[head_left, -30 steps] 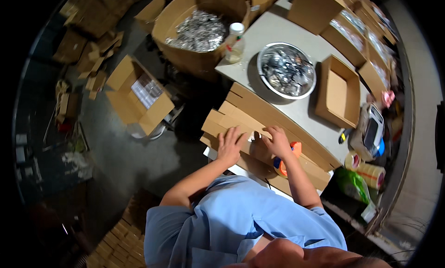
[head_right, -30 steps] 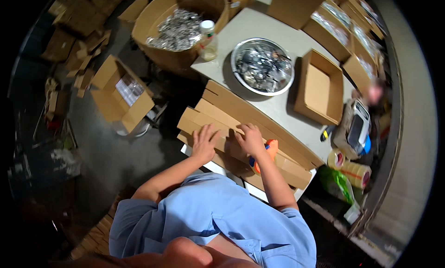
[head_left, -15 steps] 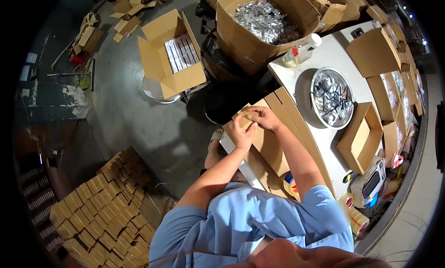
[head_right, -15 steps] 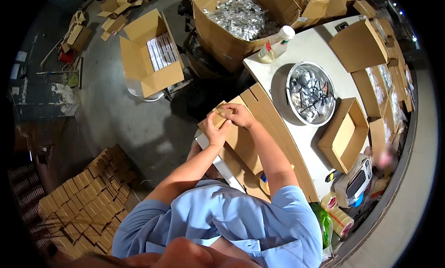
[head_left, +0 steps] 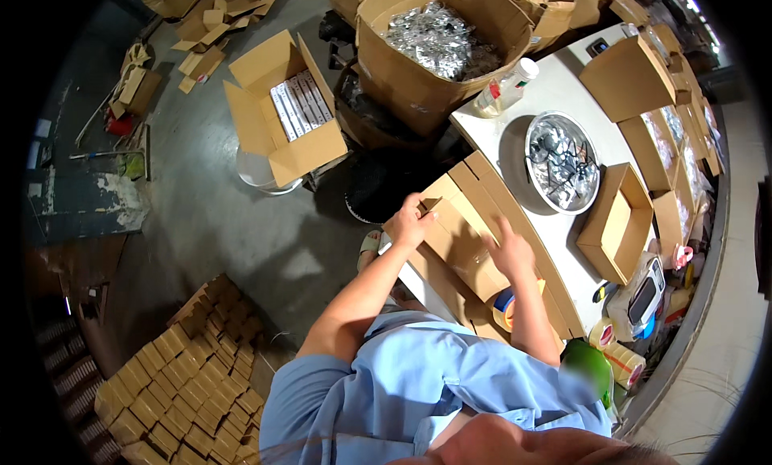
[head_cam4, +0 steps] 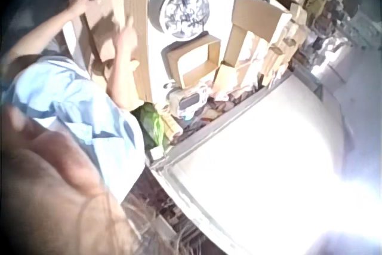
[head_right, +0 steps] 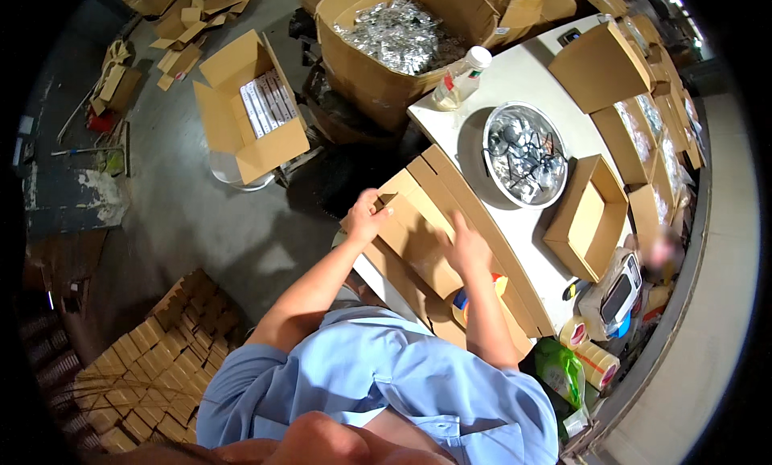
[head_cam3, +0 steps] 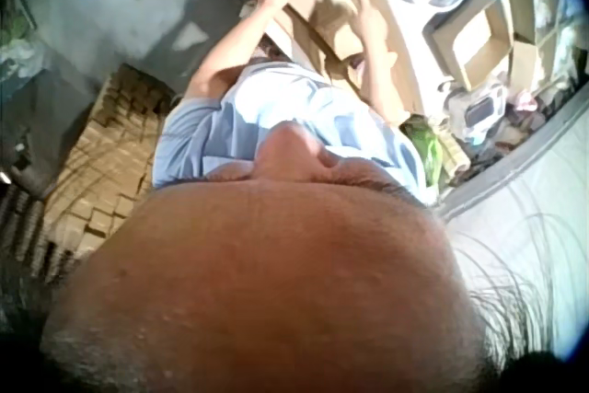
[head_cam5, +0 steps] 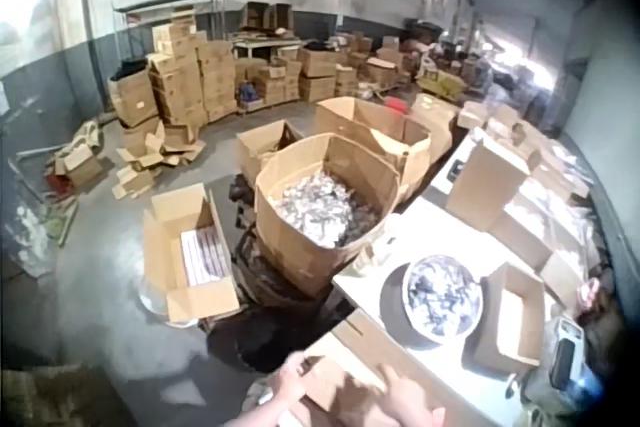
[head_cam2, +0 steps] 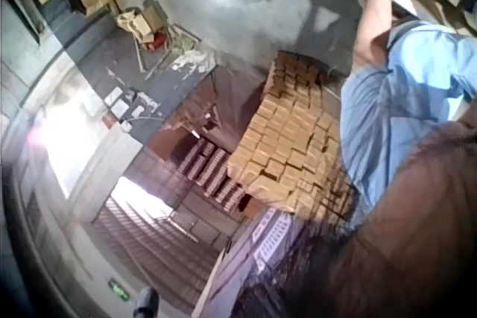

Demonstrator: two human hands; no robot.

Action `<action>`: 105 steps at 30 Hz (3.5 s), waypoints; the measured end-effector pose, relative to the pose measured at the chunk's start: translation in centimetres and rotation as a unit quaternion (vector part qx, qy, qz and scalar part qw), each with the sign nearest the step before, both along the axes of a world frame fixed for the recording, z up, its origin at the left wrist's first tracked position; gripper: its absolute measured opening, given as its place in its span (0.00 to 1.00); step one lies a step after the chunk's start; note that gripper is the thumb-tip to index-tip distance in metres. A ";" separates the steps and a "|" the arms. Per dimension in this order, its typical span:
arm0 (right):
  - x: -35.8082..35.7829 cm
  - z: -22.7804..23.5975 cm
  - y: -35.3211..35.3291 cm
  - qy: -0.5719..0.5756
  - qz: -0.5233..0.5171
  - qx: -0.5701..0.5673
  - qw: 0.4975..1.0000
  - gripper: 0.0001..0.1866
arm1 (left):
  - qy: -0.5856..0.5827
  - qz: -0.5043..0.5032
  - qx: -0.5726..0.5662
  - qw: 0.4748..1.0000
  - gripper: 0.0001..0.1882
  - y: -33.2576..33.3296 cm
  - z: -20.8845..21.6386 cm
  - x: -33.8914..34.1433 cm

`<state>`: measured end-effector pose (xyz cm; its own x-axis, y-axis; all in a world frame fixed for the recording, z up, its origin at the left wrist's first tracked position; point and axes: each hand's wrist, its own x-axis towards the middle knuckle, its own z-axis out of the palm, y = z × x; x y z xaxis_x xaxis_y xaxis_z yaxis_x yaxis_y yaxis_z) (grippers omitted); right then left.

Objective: The person places metal brackets and hardware into a cardboard box and uses a tape dispenser to seal the box.

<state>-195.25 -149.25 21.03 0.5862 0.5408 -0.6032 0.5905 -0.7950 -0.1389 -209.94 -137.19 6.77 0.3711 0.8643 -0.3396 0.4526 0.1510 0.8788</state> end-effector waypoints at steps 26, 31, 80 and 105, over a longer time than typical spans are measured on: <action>-3.0 -2.2 2.5 0.166 0.159 0.386 0.893 0.32 | -0.293 -0.037 -0.416 0.860 0.14 4.7 1.9 -1.1; -2.9 0.4 0.7 0.162 0.153 0.349 0.910 0.33 | -0.196 -0.129 -0.232 0.944 0.14 3.7 -2.4 -0.1; -3.4 -2.4 -40.0 -0.161 -0.455 0.297 0.824 0.25 | 0.203 -0.735 0.342 0.550 0.51 -13.8 6.6 6.6; -13.1 -15.2 -28.7 -0.143 -0.704 0.343 0.605 0.33 | 0.011 -0.927 0.049 0.373 0.29 -30.4 1.3 19.8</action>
